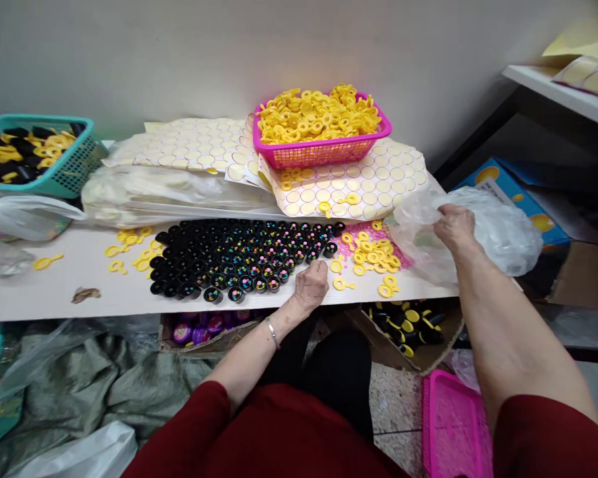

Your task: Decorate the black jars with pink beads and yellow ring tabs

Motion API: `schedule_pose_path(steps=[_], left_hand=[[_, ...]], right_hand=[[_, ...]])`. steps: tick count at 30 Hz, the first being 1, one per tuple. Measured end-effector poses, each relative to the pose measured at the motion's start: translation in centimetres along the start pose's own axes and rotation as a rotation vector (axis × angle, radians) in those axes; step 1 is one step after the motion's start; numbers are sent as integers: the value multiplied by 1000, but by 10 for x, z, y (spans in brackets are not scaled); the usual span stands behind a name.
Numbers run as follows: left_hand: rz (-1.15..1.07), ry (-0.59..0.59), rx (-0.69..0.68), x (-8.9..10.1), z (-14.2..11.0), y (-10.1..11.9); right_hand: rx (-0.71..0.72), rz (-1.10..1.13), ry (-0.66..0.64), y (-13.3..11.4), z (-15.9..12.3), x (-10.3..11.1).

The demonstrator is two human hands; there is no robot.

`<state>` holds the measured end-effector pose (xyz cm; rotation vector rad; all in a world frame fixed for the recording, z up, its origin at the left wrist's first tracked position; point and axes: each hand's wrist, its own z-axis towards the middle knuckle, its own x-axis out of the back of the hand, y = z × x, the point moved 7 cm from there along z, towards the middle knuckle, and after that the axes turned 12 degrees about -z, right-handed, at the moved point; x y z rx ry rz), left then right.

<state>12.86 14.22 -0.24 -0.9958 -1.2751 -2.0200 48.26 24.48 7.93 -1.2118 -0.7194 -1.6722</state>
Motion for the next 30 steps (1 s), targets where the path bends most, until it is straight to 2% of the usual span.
schedule_pose_path(steps=[2, 3, 5, 7, 9, 10, 12, 14, 16, 18, 20, 24, 30], left_hand=[[-10, 11, 28, 2, -4, -4], [-21, 20, 46, 3, -7, -7], [-55, 43, 75, 4, -12, -12], [-85, 64, 89, 5, -16, -16], [-100, 83, 98, 6, -20, -19], [-108, 92, 100, 6, -21, -20], [-127, 110, 101, 8, -24, -22], [-150, 128, 109, 10, -27, -24], [-186, 135, 112, 10, -30, -27], [-236, 146, 102, 11, -33, -29], [-285, 184, 84, 12, -35, -31], [-345, 282, 56, 16, -37, -34], [-373, 267, 45, 14, -38, -32]], right_hand=[[-114, 8, -71, 7, -4, 0], [-165, 36, -46, 8, -8, 4], [-181, 114, 116, 1, -21, 21], [-93, 228, 319, -23, -45, 41], [85, 357, 463, -62, -81, 58], [193, 402, 451, -86, -101, 61], [395, 501, 281, -139, -140, 57], [459, 533, 45, -183, -175, 43], [439, 465, -110, -210, -200, 29], [392, 383, -196, -224, -213, 19], [351, 333, -226, -229, -217, 14], [352, 274, -226, -236, -215, 11], [388, 250, -225, -241, -214, 6]])
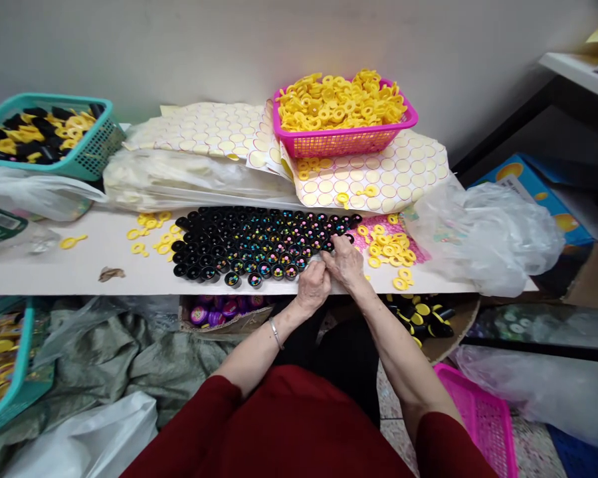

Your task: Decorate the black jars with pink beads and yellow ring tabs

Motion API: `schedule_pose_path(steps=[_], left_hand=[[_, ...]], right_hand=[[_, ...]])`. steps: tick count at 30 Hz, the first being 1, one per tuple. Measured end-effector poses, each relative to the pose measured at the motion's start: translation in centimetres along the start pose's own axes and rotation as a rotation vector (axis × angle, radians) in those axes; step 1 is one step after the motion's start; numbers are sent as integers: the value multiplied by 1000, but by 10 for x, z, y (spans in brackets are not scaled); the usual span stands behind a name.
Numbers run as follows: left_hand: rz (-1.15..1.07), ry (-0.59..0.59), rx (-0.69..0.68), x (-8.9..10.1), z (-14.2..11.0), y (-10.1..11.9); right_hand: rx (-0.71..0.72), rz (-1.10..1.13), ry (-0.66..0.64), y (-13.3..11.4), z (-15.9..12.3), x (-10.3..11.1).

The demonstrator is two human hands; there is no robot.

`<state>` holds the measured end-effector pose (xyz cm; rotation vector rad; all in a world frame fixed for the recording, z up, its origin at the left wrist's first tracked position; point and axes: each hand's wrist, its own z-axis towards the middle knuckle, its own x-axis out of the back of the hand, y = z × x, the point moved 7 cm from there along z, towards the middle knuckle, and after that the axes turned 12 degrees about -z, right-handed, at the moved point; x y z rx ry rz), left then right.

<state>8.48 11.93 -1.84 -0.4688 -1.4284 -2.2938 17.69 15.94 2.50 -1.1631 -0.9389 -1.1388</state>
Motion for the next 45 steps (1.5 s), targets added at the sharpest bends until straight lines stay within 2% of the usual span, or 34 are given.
schedule_pose_path(steps=[5, 7, 11, 14, 17, 19, 20, 22, 29, 31, 34, 37, 41, 45], left_hand=[[-40, 95, -10, 7, -2, 4], [-50, 87, 3, 8, -2, 3], [-68, -65, 41, -1, -1, 0], [-85, -179, 39, -9, -1, -2], [-109, -176, 58, -10, 0, -4], [-136, -166, 70, -10, 2, -6], [-150, -167, 74, -10, 2, -7], [-181, -176, 89, -11, 4, -9], [-336, -187, 176, -12, 8, -12], [-357, -177, 208, -10, 10, -11], [-365, -192, 238, -8, 11, -8], [-363, -220, 238, -8, 11, -6], [-359, -215, 221, -9, 11, -7], [-345, -231, 192, -10, 11, -7]], right_hand=[[-29, 76, -30, 9, -7, 1], [-37, 122, -68, 11, -15, 3], [-42, 257, -107, 11, -35, 6], [0, 450, -100, 16, -47, 8], [-148, 558, 65, 49, -57, 11], [-305, 485, 208, 76, -66, 13], [-351, 424, 242, 85, -70, 14], [-365, 297, 227, 91, -73, 12], [-159, -76, 40, 62, -67, 6], [-140, -67, 59, 58, -66, 8], [-141, 101, 147, 55, -65, 15], [-43, 256, 183, 43, -61, 24], [128, 142, 144, 21, -54, 29], [155, 9, 76, 12, -51, 25]])
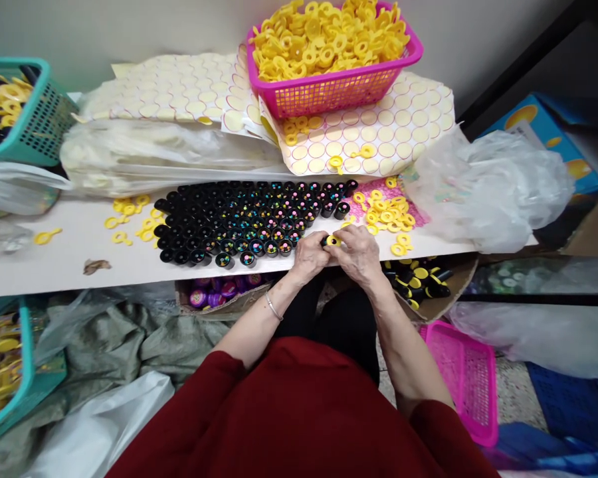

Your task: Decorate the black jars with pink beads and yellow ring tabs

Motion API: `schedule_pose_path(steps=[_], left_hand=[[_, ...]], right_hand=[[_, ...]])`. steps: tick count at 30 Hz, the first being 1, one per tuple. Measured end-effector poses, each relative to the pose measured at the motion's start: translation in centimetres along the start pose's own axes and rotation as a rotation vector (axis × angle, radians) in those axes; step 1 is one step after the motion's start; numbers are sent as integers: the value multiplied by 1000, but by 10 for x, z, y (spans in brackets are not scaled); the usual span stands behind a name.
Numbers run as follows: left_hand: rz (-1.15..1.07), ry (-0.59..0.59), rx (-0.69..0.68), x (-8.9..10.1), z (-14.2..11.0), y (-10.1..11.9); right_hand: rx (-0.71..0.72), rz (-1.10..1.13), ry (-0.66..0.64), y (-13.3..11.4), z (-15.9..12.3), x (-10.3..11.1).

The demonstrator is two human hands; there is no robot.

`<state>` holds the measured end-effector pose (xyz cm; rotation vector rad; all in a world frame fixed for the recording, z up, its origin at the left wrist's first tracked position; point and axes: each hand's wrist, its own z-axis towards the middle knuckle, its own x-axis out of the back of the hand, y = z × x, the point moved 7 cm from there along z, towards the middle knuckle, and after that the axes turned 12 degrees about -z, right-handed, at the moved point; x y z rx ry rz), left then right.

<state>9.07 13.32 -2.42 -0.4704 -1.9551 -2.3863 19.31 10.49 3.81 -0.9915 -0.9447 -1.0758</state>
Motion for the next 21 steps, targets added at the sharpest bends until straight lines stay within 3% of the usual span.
schedule_pose_path(steps=[8, 16, 21], left_hand=[[-33, -15, -41, 3, 2, 7], [-590, -32, 278, 4, -6, -3], [-560, 104, 307, 1, -5, -2]], right_hand=[[9, -63, -54, -6, 2, -3], [-35, -99, -71, -10, 2, -3], [-33, -84, -87, -9, 5, -2]])
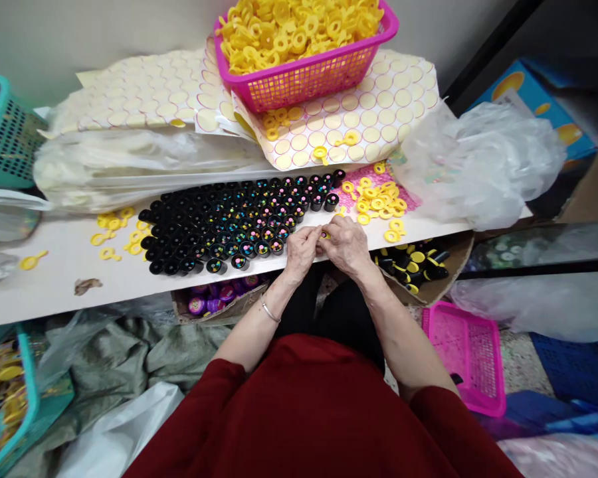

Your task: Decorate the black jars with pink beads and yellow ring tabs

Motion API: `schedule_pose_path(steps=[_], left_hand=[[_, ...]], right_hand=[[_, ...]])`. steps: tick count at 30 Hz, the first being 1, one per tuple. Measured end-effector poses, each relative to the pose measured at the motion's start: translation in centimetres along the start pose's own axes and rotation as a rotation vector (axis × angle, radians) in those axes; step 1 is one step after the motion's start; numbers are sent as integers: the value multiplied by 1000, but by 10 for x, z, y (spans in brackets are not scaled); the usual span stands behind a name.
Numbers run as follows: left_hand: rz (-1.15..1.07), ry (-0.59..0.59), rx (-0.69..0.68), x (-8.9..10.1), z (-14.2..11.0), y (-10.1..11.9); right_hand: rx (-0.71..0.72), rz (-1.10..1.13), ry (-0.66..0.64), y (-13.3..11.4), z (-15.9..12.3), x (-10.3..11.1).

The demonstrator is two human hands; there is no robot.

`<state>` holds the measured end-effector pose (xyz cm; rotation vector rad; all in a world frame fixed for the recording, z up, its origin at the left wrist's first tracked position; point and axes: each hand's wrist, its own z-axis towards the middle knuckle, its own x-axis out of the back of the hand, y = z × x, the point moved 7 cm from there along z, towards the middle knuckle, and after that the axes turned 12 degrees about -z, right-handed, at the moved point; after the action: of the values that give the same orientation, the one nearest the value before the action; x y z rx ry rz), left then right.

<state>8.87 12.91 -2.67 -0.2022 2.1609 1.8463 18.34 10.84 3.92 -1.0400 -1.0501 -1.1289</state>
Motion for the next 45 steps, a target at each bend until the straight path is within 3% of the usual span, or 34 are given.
schedule_pose_path(steps=[10, 14, 19, 21, 23, 25, 27, 30, 32, 39, 42, 45], left_hand=[[37, 118, 16, 7, 4, -7], [107, 209, -93, 14, 1, -2], [145, 120, -183, 6, 1, -1], [133, 97, -149, 4, 1, -3], [112, 90, -87, 3, 1, -7], [101, 84, -52, 3, 1, -10], [122, 61, -66, 3, 2, -9], [198, 6, -116, 1, 3, -7], [244, -39, -144, -2, 2, -5], [419, -166, -314, -14, -5, 6], [434, -194, -325, -15, -6, 5], [398, -210, -340, -15, -6, 5]], right_hand=[[-40, 84, 15, 1, 1, -9], [-76, 95, 26, 0, 0, -8], [-73, 283, 194, 3, -15, -4], [-198, 458, 294, 14, -29, -7], [-452, 679, 321, 32, -42, -22], [-715, 947, 278, 46, -52, -43], [-842, 1226, 208, 49, -50, -60], [-801, 1514, 97, 45, -33, -64], [-737, 1570, 55, 43, -25, -59], [-437, 1216, 36, 40, -9, -27], [-457, 1101, -55, 42, -4, -27], [-438, 1093, -227, 40, -3, -30]])
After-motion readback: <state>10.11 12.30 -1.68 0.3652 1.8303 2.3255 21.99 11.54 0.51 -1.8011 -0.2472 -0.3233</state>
